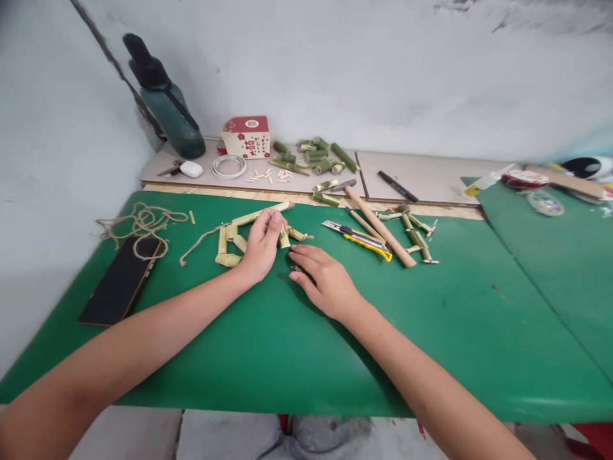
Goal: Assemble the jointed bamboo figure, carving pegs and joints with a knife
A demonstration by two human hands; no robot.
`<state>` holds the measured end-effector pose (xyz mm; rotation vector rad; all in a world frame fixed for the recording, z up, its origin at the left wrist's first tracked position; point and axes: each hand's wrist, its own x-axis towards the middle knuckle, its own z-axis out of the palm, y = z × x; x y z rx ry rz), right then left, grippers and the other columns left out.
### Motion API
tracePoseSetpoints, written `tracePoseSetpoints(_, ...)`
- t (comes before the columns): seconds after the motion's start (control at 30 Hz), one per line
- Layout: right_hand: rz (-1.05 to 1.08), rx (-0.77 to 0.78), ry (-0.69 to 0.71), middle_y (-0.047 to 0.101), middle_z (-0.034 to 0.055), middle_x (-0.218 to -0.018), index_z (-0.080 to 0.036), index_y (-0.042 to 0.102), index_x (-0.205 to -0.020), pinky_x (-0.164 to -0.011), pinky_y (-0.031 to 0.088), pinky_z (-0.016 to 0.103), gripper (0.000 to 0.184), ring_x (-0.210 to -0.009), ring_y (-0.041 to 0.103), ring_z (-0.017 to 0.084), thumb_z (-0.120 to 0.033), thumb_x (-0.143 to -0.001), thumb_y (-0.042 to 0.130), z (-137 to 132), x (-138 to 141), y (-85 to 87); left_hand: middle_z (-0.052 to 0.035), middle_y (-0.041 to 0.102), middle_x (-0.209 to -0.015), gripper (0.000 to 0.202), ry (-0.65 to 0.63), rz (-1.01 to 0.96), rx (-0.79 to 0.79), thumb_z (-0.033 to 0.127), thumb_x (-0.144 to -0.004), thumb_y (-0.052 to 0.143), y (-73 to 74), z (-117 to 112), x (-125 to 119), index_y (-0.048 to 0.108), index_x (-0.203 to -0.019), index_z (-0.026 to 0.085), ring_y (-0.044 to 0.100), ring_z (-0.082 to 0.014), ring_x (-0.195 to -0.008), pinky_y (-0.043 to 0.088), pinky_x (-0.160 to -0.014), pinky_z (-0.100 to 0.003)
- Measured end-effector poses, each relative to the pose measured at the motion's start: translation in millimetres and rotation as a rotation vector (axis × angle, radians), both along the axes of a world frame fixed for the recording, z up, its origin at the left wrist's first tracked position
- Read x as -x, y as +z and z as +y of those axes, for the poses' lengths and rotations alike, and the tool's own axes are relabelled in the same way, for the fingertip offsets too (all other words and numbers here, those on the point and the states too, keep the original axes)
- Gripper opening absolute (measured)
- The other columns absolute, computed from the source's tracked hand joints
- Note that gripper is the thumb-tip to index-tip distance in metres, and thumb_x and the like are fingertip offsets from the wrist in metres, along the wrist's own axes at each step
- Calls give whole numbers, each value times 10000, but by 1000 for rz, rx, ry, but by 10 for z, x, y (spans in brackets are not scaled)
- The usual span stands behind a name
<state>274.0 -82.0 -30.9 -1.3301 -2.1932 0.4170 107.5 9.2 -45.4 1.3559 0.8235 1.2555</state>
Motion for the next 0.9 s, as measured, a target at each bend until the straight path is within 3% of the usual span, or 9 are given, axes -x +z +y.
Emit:
tracePoseSetpoints(0.13, -107, 113, 77, 533, 189, -1617, -179, 568, -1564, -1260, 429, 648, 583, -1544, 477, 363, -494, -1075, 538, -172, 100, 24, 21, 479, -765, 548, -2, 3, 23, 768, -976, 512, 19, 2, 5, 518, -890, 227, 443, -135, -697, 409, -654, -278)
tracePoseSetpoints(0.3, 8, 198, 204, 559, 93, -1615, -282, 516, -1609, -1270, 456, 564, 560, -1522, 518, 294, -427, -1072, 573, -589, 232, 99, 26, 477, -741, 553, -18, -5, 23, 769, -972, 520, 36, -6, 18, 517, -884, 223, 443, -130, -670, 394, -630, -276)
tracePoseSetpoints(0.4, 124, 181, 57, 586, 77, -1596, -312, 548, -1585, -1250, 490, 531, 505, -1505, 541, 271, -412, -1090, 536, -540, 174, 101, 26, 481, -745, 567, -23, -7, 23, 786, -961, 519, 37, -4, 19, 515, -880, 225, 451, -134, -676, 399, -643, -278)
tracePoseSetpoints(0.5, 88, 148, -146, 541, 119, -1628, -275, 549, -1587, -1280, 419, 612, 530, -1544, 484, 304, -483, -1111, 445, -287, 72, 45, 25, 494, -755, 575, -11, -3, 3, 787, -960, 520, 39, 3, 15, 517, -865, 220, 460, -133, -698, 415, -674, -275)
tracePoseSetpoints(0.6, -34, 169, -84, 450, 169, -1677, -225, 484, -1633, -1303, 325, 677, 685, -1596, 386, 350, -621, -1077, 436, -209, 80, -10, 24, 506, -744, 560, -3, -8, -9, 764, -971, 527, 39, 10, 11, 525, -860, 215, 468, -134, -706, 424, -681, -273)
tracePoseSetpoints(0.7, -50, 216, 75, 373, 153, -1721, -246, 374, -1690, -1322, 288, 657, 786, -1622, 327, 342, -703, -1051, 410, -450, 178, 5, 31, 492, -720, 548, -7, -15, 6, 750, -976, 532, 35, 8, 9, 528, -858, 215, 453, -129, -672, 404, -640, -268)
tracePoseSetpoints(0.77, 9, 253, 145, 403, 115, -1715, -295, 367, -1692, -1323, 319, 617, 759, -1610, 362, 321, -700, -1052, 403, -637, 197, 41, 38, 479, -712, 541, -13, -15, 10, 740, -981, 534, 34, 4, 11, 535, -862, 213, 444, -122, -654, 390, -624, -265)
tracePoseSetpoints(0.83, 100, 255, 111, 451, 80, -1696, -337, 401, -1675, -1316, 354, 588, 682, -1590, 407, 300, -659, -1074, 383, -709, 132, 67, 43, 474, -717, 533, -19, -14, 5, 727, -990, 534, 35, 1, 15, 543, -869, 208, 446, -116, -656, 387, -633, -262)
tracePoseSetpoints(0.9, 157, 209, -13, 454, 65, -1696, -353, 415, -1667, -1318, 350, 599, 635, -1595, 398, 296, -620, -1095, 347, -641, 18, 62, 46, 468, -720, 533, -23, -13, 0, 724, -991, 534, 37, 2, 18, 542, -868, 206, 446, -113, -660, 386, -640, -261)
